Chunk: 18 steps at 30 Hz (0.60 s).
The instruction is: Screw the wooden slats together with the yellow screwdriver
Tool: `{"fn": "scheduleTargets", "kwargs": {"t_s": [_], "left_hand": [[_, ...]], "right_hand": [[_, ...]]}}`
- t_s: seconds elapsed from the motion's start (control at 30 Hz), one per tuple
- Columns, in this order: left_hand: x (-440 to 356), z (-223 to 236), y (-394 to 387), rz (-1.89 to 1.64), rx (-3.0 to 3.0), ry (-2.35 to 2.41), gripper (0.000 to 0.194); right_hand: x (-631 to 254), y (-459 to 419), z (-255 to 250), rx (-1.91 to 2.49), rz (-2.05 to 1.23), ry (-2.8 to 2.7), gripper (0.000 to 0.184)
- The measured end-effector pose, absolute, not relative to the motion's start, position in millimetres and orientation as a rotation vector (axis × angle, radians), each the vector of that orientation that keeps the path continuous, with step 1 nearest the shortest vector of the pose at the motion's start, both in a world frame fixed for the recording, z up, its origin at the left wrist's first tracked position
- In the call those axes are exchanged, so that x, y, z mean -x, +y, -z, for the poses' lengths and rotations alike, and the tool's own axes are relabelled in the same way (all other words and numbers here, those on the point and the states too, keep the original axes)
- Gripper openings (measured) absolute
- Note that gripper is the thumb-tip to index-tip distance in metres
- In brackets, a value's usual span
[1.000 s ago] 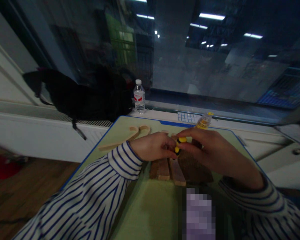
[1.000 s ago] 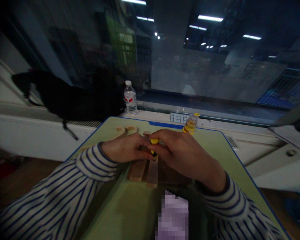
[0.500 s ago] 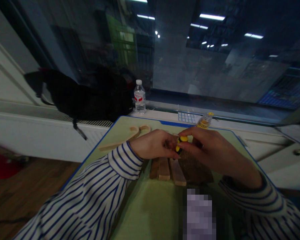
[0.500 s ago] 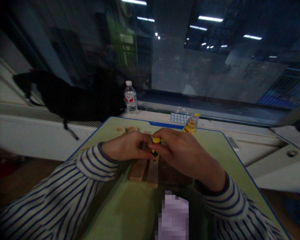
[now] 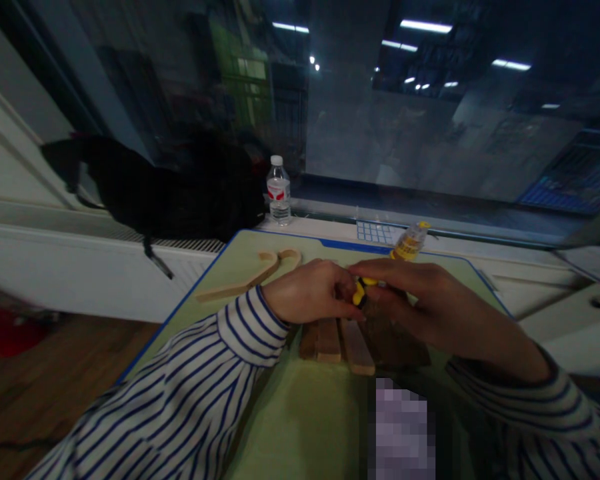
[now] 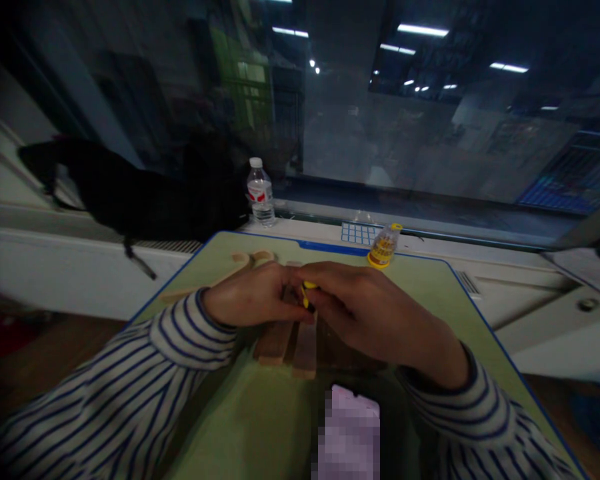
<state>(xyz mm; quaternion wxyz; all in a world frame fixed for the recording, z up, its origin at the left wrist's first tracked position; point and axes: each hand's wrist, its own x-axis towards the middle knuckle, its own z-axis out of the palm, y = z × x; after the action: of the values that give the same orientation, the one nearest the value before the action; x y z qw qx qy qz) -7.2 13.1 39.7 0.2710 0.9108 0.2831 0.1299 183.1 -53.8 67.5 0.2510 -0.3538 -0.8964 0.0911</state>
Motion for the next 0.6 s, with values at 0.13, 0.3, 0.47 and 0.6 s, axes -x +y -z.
{"fn": "scheduleTargets", "kwargs": {"t_s": [0.13,0.3,0.47,0.6], "left_hand": [[7.8,-39.4,13.5,-0.335,-2.468,0.739,0.021],[9.4,-38.5,15.7,-0.287,-2.482,0.715,0.020],[10.0,-36.7,16.6,-0.246,-2.439,0.693,0.016],[10.4,-33.7,18.5,-0.236,-2.388,0.606,0.012]], "right_hand": [[-181.0,-51.5,-66.6,0.964,-0.281,-2.417,0.036],[-179.7,-50.2,-64.9,1.004,-0.219,-2.394,0.028],[-179.2,-50.4,-65.1,1.030,-0.163,-2.393,0.022],[-176.6,-51.8,-65.4,1.083,-0.147,-2.392,0.019]]}}
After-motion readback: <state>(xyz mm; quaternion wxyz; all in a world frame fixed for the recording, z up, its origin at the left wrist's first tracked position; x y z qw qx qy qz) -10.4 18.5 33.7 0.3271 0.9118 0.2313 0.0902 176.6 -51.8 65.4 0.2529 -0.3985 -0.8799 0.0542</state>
